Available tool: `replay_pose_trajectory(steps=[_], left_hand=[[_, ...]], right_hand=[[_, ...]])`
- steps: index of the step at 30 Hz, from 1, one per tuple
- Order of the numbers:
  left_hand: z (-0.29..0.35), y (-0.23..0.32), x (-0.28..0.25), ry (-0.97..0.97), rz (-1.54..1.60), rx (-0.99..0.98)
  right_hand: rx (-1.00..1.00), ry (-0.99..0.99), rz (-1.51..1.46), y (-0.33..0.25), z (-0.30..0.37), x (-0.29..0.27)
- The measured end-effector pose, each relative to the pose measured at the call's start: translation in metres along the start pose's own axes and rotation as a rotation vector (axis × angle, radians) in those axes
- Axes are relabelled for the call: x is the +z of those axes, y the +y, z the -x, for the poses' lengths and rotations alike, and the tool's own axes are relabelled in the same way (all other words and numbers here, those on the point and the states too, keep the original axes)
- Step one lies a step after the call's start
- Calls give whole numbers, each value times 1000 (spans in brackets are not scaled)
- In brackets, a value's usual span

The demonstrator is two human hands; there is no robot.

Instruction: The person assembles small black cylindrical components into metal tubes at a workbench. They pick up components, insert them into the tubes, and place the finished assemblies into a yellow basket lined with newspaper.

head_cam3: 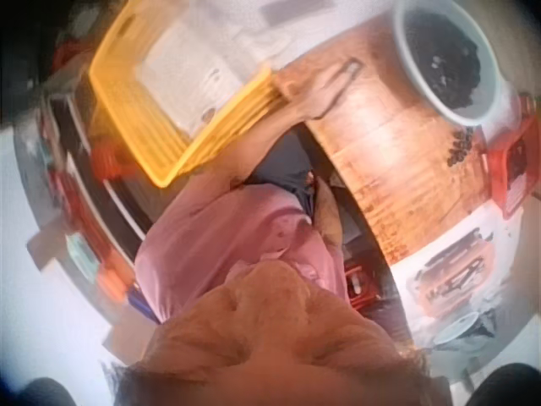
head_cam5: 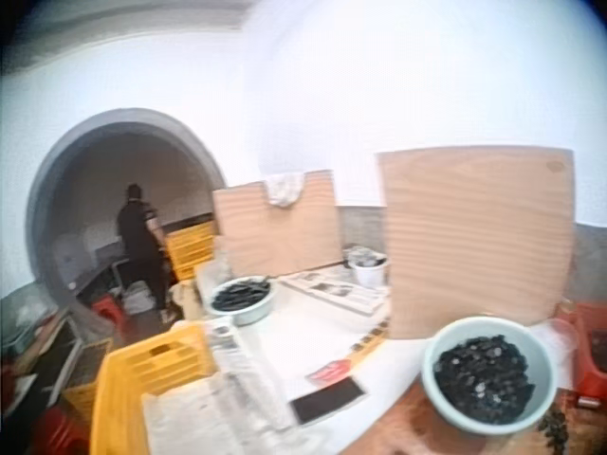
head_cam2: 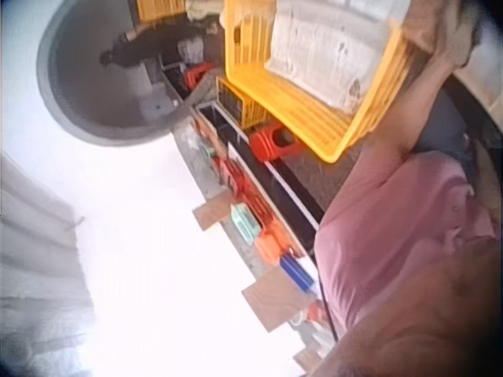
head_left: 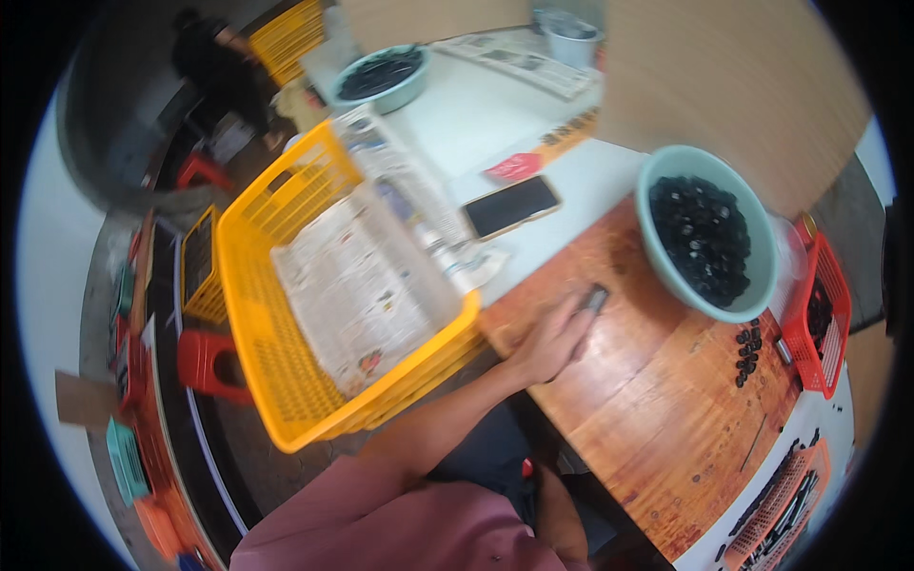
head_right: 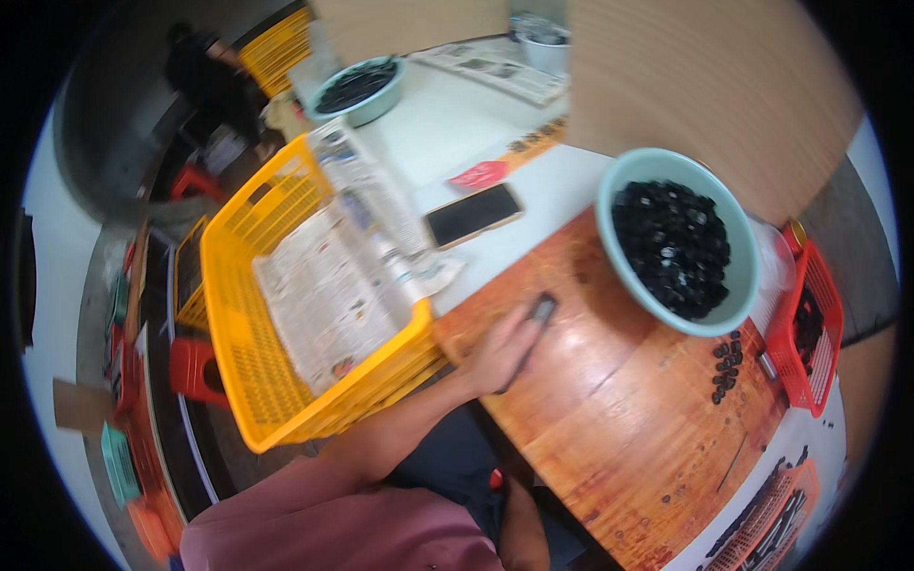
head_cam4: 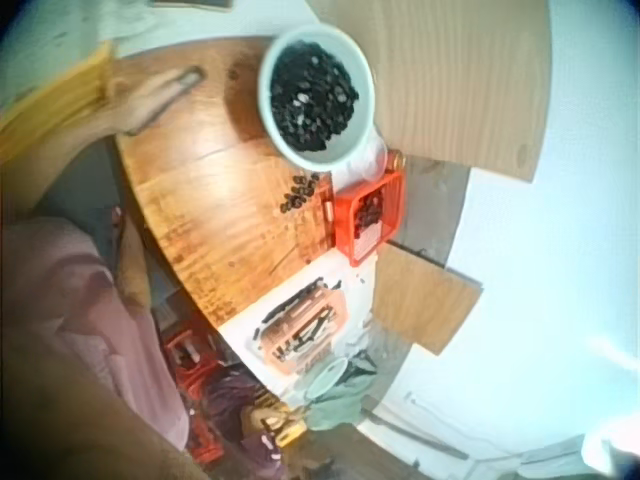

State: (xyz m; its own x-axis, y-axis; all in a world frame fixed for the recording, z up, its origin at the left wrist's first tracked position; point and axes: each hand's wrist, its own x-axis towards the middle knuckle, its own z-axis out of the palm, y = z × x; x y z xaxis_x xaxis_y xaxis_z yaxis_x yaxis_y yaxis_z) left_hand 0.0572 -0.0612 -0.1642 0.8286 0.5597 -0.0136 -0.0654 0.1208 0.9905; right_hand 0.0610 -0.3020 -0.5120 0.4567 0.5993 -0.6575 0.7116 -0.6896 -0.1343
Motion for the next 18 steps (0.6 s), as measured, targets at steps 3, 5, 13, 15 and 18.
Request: replay_pose_trajectory(steps=[3, 5, 13, 15, 18], left_hand=[[1, -3, -7, -16, -13, 73], [2, -2, -6, -4, 15, 95], [-5, -15, -8, 53, 65, 170], [-1, -4, -4, 88, -25, 77], [-10, -3, 4, 166, -90, 78]], right_hand=[[-66, 30, -118, 1, 19, -7], [-94, -11, -428, 8, 48, -29], [-1045, 350, -803, -25, 377, -287], [-1636, 731, -1259, -20, 432, -291], [-1139, 1095, -985, 4, 449, -324]])
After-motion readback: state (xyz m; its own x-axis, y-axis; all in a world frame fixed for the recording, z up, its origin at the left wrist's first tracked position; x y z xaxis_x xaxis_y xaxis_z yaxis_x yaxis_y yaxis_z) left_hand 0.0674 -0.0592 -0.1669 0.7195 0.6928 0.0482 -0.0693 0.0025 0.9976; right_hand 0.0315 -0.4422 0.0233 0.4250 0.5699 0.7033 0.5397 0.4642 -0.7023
